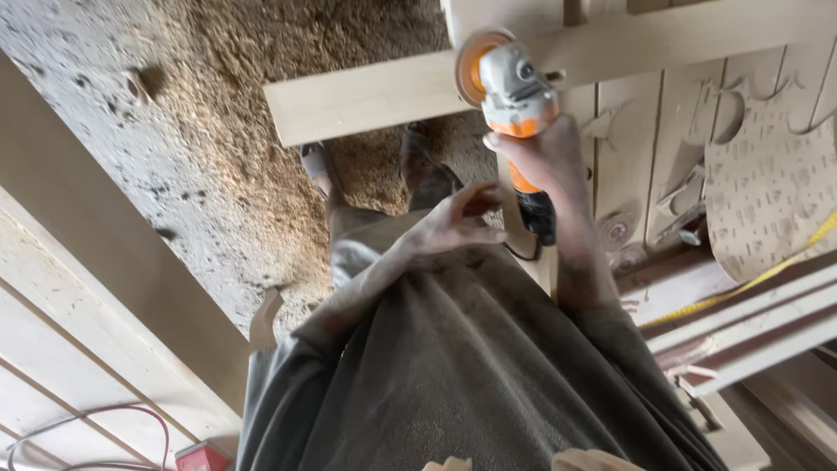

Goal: The person sands a wooden panel structure using an electric angle grinder with a sanding disc accessory, moving the tool back and forth along the slats and surfaces while brushing away sawdust by hand.

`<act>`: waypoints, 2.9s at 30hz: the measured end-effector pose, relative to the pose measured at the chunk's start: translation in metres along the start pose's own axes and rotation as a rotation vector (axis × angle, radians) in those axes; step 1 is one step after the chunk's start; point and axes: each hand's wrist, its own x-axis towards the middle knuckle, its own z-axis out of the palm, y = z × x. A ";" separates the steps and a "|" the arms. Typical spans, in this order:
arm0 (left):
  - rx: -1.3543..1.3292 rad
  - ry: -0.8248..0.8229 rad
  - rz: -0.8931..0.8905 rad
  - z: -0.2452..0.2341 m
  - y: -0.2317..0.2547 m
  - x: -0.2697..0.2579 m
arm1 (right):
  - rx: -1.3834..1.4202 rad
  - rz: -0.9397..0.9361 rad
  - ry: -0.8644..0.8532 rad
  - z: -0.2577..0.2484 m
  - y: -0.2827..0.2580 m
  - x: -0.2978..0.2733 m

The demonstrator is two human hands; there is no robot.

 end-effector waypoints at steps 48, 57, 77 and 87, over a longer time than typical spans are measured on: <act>-0.959 0.025 0.194 0.001 -0.038 0.043 | -0.603 0.105 -0.116 0.103 -0.066 0.015; -0.763 -0.094 0.122 0.005 -0.023 0.050 | -0.286 0.103 0.079 0.070 -0.041 0.010; -0.961 0.068 0.224 -0.050 -0.019 -0.008 | -0.519 0.108 -0.089 0.164 -0.115 -0.004; -0.959 0.078 0.154 -0.057 -0.008 -0.025 | -0.459 0.144 -0.051 0.169 -0.115 -0.005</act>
